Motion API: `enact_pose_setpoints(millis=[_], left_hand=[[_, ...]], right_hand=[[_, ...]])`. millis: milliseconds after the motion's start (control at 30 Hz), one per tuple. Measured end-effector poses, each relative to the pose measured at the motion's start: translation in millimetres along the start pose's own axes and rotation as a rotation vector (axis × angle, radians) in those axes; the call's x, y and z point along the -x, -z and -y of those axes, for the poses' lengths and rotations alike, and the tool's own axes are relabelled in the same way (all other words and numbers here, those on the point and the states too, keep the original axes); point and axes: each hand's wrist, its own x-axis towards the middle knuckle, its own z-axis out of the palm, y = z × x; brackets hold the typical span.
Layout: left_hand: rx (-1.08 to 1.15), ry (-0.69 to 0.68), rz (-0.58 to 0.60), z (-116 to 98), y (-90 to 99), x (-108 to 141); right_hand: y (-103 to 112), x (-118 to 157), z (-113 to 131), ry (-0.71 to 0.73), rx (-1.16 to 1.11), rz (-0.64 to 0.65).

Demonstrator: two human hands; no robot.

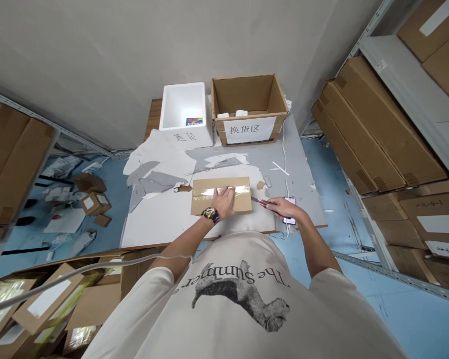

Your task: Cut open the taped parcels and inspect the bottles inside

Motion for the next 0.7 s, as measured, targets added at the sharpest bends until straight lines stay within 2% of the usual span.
enact_pose_setpoints(millis=[100, 200, 333, 433, 567, 700], left_hand=[[0.004, 0.008, -0.006, -1, 0.3, -1], [0.003, 0.005, -0.012, 0, 0.7, 0], [0.026, -0.04, -0.002, 6, 5.1, 3], [0.1, -0.068, -0.05, 16, 11.3, 0], [0.115, 0.026, -0.16, 30, 15.0, -13], [0.09, 0.078, -0.178, 39, 11.5, -25]], right_hand=[[4, 11, -2, -0.003, -0.011, 0.047], [6, 19, -9, 0.011, -0.053, 0.019], [-1, 16, -21, 0.046, -0.117, -0.23], [-13, 3, -23, 0.079, -0.104, -0.399], [-35, -22, -8, 0.103, 0.004, -0.537], [-62, -49, 18, 0.119, 0.181, -0.653]])
